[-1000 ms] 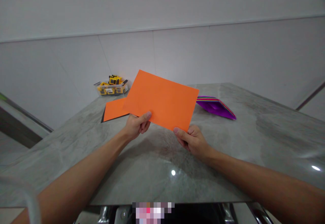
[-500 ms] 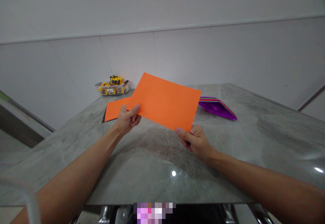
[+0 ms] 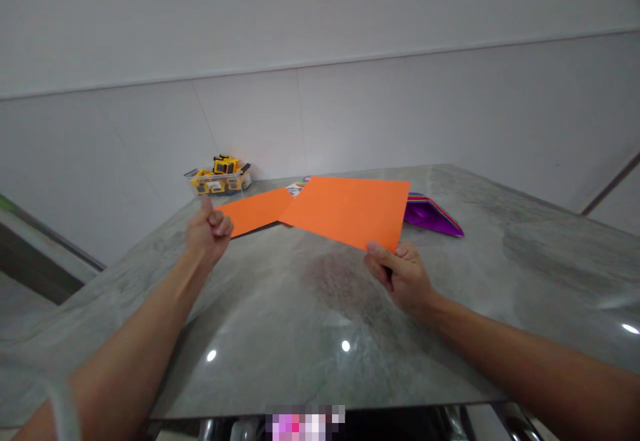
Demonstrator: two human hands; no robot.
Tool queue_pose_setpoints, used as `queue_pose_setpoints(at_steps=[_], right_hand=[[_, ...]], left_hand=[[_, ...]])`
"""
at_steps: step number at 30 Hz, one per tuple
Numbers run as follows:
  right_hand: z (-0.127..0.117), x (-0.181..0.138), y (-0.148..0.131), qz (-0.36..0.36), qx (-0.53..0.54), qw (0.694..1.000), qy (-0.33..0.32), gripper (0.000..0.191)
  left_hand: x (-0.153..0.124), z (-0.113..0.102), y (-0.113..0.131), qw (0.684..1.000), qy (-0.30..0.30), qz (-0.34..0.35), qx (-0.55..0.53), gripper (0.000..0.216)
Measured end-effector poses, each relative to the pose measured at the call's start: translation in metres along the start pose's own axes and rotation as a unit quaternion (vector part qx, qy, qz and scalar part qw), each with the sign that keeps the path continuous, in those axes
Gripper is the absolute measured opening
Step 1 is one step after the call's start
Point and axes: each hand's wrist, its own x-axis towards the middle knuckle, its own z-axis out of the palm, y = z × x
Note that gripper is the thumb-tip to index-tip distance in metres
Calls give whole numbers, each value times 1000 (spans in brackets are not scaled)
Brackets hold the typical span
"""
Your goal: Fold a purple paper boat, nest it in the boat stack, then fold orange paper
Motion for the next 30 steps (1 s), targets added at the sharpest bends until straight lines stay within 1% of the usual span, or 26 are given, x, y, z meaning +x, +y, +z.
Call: queue_pose_setpoints(at_steps=[1, 2, 3, 5, 6, 7, 8, 10, 13, 15, 17, 19, 21, 22, 24, 26, 28, 30], right_hand=[[-1, 1, 1, 1, 3, 1000, 6, 58], [-2, 2, 2, 2, 2, 1000, 4, 58], [-1, 3, 3, 4, -3, 1000, -6, 58], [0, 4, 4, 8, -18, 999, -37, 60], [1, 4, 4, 9, -25, 998, -52, 60], [1, 4, 3, 10, -30, 998, -63, 60], [2, 3, 3, 12, -35, 997, -72, 60], [1, 2, 1, 19, -41, 995, -86, 60], [-1, 1, 3, 36, -47, 991, -121, 60], [-4, 3, 6, 33, -36, 990, -132, 60], [-5, 6, 11, 11, -2, 993, -119, 59], [-2, 9, 14, 1, 26, 993, -115, 58], [3, 8, 15, 22, 15, 988, -155, 58], [7, 7, 15, 43, -5, 982, -186, 58], [14, 2, 12, 79, -46, 964, -249, 60], [18, -3, 11, 85, -74, 952, -286, 60], [18, -6, 10, 71, -92, 951, -286, 61], [17, -6, 11, 62, -100, 952, -281, 62]], left_hand=[[-1, 1, -2, 1000, -1, -21, 10, 57], [-4, 3, -6, 998, -14, -53, 24, 55], [-9, 8, -11, 991, -44, -112, 54, 53], [-19, 18, -24, 959, -122, -232, 110, 54], [-24, 22, -30, 941, -149, -274, 130, 54], [-28, 25, -35, 927, -160, -304, 155, 50], [-30, 26, -39, 919, -157, -316, 174, 43], [-32, 25, -43, 917, -154, -317, 184, 31], [-31, 19, -42, 910, -187, -324, 176, 26], [-32, 18, -41, 908, -208, -320, 170, 25], [-37, 23, -41, 917, -213, -296, 163, 23], [-49, 32, -45, 929, -212, -265, 150, 23], [-65, 43, -50, 933, -225, -247, 136, 27], [-75, 49, -53, 929, -249, -242, 126, 30], [-92, 57, -58, 903, -319, -255, 135, 33], [-106, 61, -61, 854, -406, -280, 165, 42], [-113, 61, -62, 824, -443, -290, 202, 51], [-115, 56, -64, 805, -455, -299, 237, 57]])
